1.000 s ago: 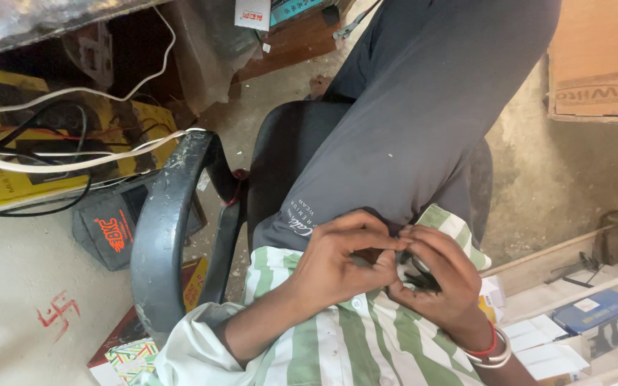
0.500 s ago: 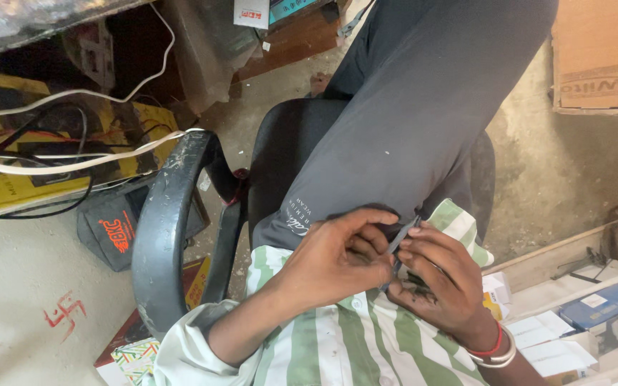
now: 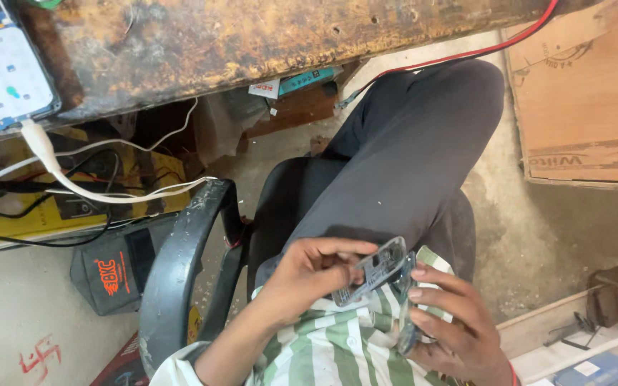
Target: The person disassembles a mobile phone, removes the screen and battery, then uses a soldering iron and tweezers to work on the motherboard. The person handles the phone casing, screen, battery, and circuit board throughout the process.
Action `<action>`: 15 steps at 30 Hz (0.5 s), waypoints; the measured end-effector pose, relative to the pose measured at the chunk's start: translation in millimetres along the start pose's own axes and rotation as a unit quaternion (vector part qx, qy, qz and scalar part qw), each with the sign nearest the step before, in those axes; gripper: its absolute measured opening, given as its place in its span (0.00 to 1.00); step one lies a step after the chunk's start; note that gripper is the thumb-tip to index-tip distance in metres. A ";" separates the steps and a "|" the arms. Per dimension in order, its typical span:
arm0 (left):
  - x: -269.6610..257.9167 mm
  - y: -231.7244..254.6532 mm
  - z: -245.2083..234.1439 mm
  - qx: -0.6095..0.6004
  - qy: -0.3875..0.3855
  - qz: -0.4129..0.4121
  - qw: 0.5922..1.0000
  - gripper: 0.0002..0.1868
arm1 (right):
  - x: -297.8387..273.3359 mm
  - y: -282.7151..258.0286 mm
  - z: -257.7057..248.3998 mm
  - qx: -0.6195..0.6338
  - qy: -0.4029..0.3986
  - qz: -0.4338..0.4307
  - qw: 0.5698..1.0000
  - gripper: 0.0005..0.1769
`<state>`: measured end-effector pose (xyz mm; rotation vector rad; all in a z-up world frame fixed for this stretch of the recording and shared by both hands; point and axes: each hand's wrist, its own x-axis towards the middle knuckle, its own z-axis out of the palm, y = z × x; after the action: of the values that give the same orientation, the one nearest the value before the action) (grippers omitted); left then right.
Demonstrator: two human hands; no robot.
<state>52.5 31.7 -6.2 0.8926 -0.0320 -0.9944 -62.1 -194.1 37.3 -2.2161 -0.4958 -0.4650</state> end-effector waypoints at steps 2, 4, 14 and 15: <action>-2.1 0.6 -6.0 -0.046 0.022 0.034 0.998 0.21 | -7.5 0.7 1.9 0.060 0.089 0.064 0.992 0.31; -2.2 4.3 -11.9 -0.100 0.036 0.087 0.990 0.19 | -14.0 6.2 4.2 0.134 0.176 0.118 0.968 0.33; -2.5 15.1 -13.4 -0.148 0.059 0.174 0.972 0.19 | -18.3 25.4 21.1 0.436 0.353 0.150 0.814 0.35; -2.5 16.0 -13.0 -0.130 0.063 0.190 0.971 0.19 | -15.9 26.4 22.6 0.444 0.355 0.145 0.810 0.36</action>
<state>67.7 45.5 -3.1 0.6743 0.0339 -0.5666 -59.1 -195.6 -0.8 -1.0576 0.0622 -0.6727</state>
